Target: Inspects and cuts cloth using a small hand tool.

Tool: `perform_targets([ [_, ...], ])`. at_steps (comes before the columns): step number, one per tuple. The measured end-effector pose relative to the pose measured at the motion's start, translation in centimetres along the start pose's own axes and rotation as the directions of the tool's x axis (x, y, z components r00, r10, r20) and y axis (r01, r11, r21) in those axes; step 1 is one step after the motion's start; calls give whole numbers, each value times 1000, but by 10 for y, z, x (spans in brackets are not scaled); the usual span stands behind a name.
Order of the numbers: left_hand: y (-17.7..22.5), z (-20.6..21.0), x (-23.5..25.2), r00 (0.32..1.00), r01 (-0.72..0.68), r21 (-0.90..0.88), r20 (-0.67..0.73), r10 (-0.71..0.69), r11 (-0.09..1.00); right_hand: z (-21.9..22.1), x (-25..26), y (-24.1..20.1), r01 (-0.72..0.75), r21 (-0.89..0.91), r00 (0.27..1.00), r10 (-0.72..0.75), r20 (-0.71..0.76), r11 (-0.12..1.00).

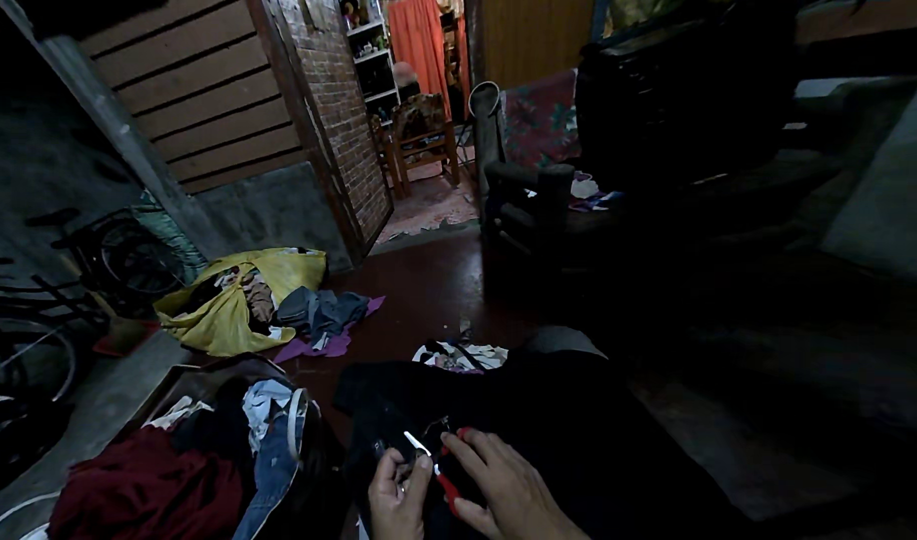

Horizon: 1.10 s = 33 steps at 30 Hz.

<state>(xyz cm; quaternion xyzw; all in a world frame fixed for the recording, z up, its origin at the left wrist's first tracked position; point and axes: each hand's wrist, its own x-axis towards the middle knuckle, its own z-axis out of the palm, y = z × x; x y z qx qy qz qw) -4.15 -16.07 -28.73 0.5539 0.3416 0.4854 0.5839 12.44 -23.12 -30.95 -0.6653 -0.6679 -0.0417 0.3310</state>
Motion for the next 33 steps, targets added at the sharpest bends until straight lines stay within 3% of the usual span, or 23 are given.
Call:
perform_targets([
  [7,1,0,0,999,-45,1,1,45,999,6,4,12,93,-1,990,-93,-108,996],
  [13,0,2,-1,999,-43,-21,-12,42,999,10,4,17,105,-3,992,-105,-72,995],
  [15,1,3,-2,999,-40,0,-23,40,999,5,4,14,90,19,996,-90,-18,996],
  [17,2,4,-2,998,-45,34,-32,46,998,-16,6,0,-17,77,984,3,176,997],
  [19,3,5,-2,998,-51,43,-40,52,998,-27,8,-7,-84,101,960,53,275,991],
  [20,2,5,-2,998,-54,47,-43,56,997,-26,7,-7,-78,100,962,49,269,992],
  [24,-3,4,-1,996,-61,77,-68,66,995,8,-3,13,104,13,995,-104,9,995],
  [33,-3,3,0,996,-62,110,-63,69,992,13,5,19,99,76,995,-99,-6,992],
])
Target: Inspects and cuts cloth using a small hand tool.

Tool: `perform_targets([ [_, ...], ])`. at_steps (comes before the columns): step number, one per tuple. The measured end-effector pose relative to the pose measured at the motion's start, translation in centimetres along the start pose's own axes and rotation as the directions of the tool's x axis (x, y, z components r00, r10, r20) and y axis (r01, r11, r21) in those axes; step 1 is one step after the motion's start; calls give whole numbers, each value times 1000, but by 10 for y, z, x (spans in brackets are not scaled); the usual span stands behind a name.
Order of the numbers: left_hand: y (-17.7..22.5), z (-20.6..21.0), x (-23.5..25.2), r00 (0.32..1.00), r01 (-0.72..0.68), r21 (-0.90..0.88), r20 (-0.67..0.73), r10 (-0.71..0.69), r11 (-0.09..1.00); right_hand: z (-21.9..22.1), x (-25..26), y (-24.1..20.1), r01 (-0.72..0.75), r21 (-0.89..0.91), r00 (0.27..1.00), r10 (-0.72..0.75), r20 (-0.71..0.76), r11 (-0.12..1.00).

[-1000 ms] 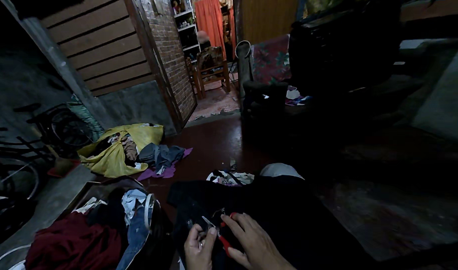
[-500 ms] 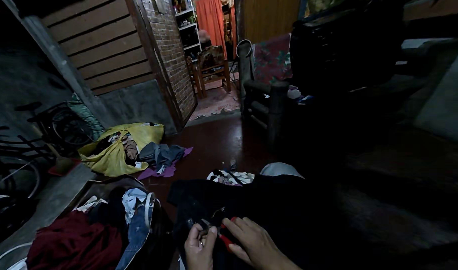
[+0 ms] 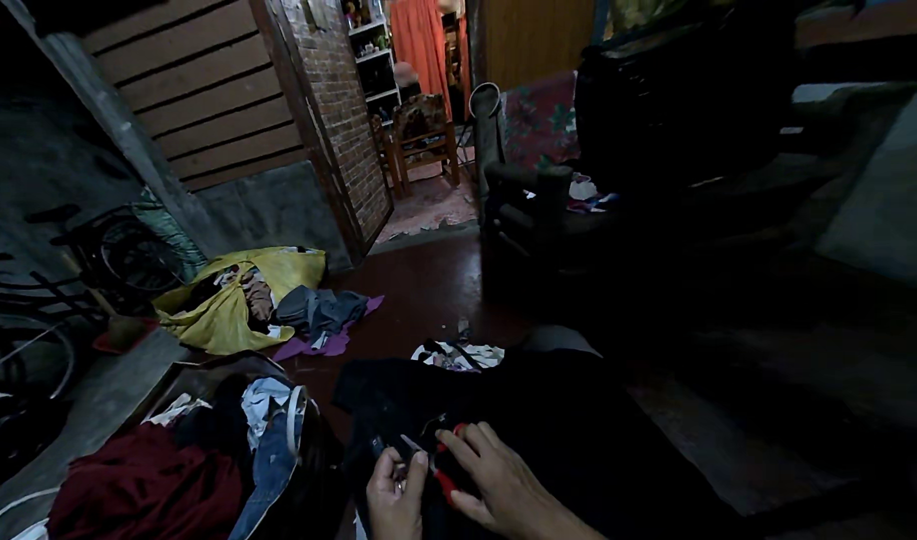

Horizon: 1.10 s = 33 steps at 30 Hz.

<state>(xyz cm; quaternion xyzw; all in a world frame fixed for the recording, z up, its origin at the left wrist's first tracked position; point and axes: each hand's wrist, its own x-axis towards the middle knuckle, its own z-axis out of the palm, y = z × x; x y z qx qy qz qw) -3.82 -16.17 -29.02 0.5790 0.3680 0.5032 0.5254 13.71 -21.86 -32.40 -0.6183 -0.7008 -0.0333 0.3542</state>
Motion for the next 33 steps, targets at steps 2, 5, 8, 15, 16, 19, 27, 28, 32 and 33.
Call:
perform_targets([
  [2,0,0,0,1000,-6,-11,7,6,1000,-9,4,-5,-39,22,997,38,72,999],
  [5,1,0,-1,1000,-18,-9,22,18,1000,-32,13,-22,-168,78,960,145,242,983],
  [8,-3,-1,-1,999,-39,-19,27,40,999,-20,9,-12,-77,69,984,65,163,995],
  [15,0,0,-1,999,-34,37,17,34,999,2,0,5,55,5,998,-55,35,998],
  [16,-1,0,-1,999,-37,28,19,36,999,2,0,5,50,1,998,-50,42,999],
  [19,-4,1,0,999,-53,18,12,53,998,0,0,4,42,-1,997,-41,62,999],
  [27,0,3,-2,999,-39,52,-1,39,998,-6,-5,1,19,1,995,-19,94,1000],
  [28,0,3,-1,999,-36,61,4,35,997,-4,-5,2,22,6,996,-22,84,1000],
  [32,-2,1,0,999,-33,64,32,31,997,1,-2,3,19,27,999,-20,46,999],
  [33,-2,0,0,999,-29,55,36,27,998,2,0,3,26,25,999,-26,32,999],
])
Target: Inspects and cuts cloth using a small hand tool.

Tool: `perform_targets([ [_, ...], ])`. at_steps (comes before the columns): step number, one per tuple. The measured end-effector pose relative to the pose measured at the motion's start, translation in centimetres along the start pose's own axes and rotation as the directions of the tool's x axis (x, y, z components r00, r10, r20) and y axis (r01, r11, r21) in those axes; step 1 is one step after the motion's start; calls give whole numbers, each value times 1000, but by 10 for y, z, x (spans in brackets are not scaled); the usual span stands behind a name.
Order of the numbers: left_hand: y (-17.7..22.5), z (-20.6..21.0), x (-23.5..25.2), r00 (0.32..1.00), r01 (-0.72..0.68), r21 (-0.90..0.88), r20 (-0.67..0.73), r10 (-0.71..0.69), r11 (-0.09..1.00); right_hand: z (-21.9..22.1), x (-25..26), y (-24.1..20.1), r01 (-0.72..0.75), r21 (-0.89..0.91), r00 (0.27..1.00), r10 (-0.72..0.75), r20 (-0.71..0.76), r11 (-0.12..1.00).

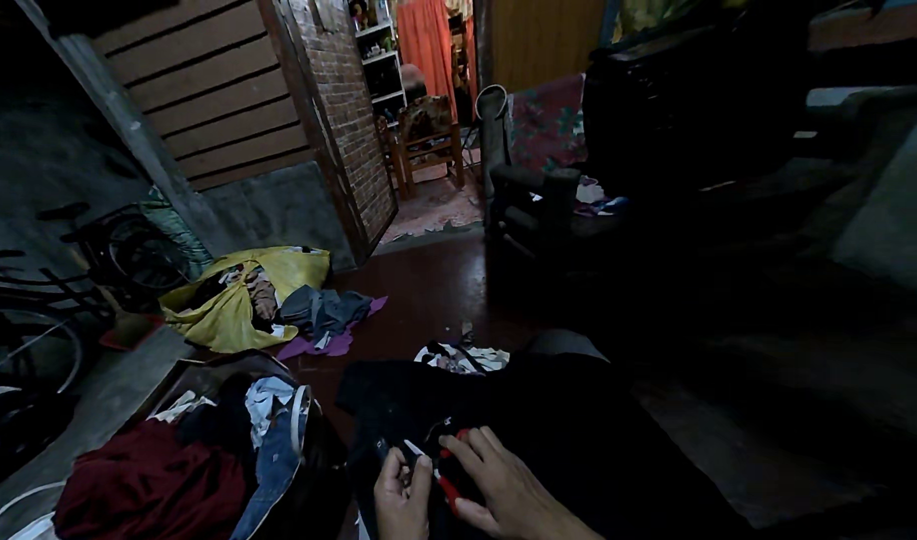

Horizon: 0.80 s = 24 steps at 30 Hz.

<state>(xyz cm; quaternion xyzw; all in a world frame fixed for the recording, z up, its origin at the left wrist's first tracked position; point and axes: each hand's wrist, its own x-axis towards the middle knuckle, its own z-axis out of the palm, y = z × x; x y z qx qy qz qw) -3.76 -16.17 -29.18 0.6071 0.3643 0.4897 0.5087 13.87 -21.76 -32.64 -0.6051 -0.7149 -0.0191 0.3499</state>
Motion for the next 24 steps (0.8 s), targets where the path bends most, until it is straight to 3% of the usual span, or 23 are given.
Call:
perform_targets([
  [10,-1,-2,1,999,-28,24,24,28,999,0,1,3,60,-70,998,-59,23,996],
  [24,1,3,0,1000,15,32,-14,-14,999,-4,-3,-3,-16,-92,995,25,101,996],
])
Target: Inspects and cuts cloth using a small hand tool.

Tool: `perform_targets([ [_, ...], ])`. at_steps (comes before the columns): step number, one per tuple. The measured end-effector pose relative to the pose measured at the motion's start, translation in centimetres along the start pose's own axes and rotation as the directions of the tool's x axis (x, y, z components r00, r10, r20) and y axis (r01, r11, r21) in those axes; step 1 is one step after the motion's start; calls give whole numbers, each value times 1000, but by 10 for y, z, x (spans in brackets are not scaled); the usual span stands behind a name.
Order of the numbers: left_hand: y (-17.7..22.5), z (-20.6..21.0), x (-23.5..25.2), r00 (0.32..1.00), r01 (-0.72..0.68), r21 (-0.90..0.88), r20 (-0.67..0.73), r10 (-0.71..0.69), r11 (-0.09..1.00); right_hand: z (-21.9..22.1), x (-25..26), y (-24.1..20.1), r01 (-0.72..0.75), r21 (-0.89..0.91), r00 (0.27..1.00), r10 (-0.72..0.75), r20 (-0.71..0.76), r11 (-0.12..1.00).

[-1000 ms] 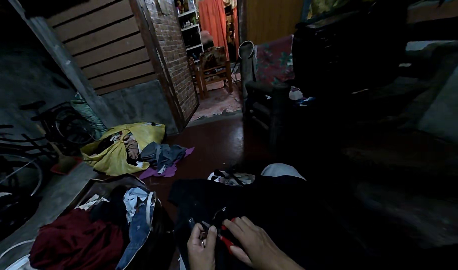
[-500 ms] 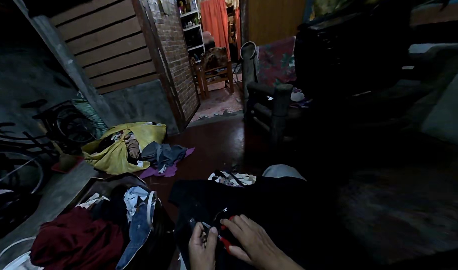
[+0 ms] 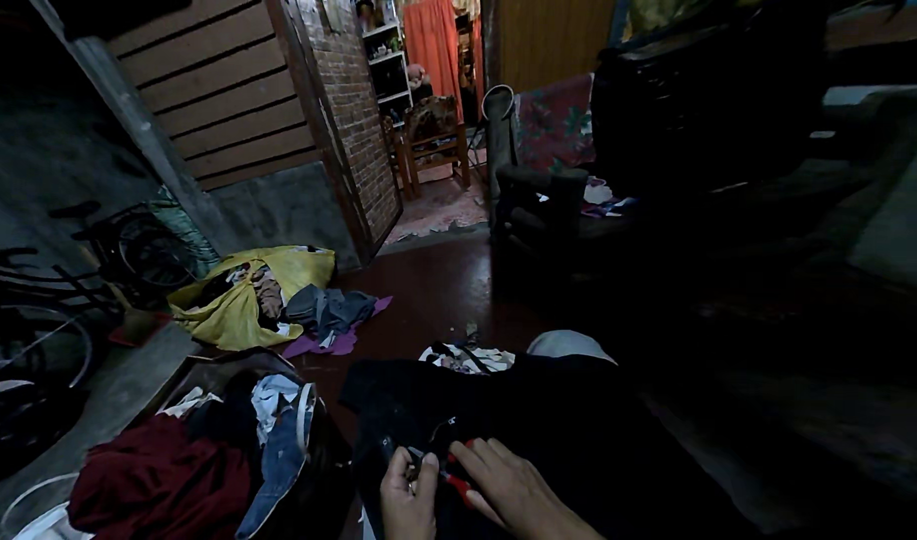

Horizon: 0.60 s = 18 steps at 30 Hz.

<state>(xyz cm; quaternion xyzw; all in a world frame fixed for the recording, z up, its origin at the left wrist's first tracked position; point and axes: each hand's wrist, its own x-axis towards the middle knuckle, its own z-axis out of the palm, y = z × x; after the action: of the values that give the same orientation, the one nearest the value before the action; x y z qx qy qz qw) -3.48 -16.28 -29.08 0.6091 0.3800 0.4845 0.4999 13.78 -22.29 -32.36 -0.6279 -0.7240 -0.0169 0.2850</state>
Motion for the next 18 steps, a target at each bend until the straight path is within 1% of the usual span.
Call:
perform_targets([
  [5,2,0,0,1000,10,5,-2,-10,1000,-6,-3,-1,3,32,1000,-2,-18,999],
  [6,3,0,0,1000,11,9,2,-11,1000,-13,-2,-5,-30,50,1000,30,8,998],
  [7,5,0,-1,1000,16,18,10,-17,1000,-24,1,-13,-96,84,993,89,75,992],
  [9,8,0,-3,1000,19,23,19,-20,1000,-32,7,-20,-142,107,986,132,97,984],
  [10,7,-1,-3,1000,13,19,19,-14,1000,-30,9,-19,-127,107,990,120,74,986],
  [12,3,-2,-1,1000,-3,4,7,2,1000,-11,11,-7,-19,37,997,21,-72,999],
  [13,1,-2,-1,1000,-10,-8,-1,10,1000,-3,11,-2,14,8,993,-13,-115,1000],
  [15,-2,-2,-2,999,-32,-35,-12,31,999,1,10,0,33,-18,993,-35,-117,999],
  [18,-4,-1,-1,998,-48,-46,-39,46,998,0,8,-2,40,-2,992,-40,-117,999],
])
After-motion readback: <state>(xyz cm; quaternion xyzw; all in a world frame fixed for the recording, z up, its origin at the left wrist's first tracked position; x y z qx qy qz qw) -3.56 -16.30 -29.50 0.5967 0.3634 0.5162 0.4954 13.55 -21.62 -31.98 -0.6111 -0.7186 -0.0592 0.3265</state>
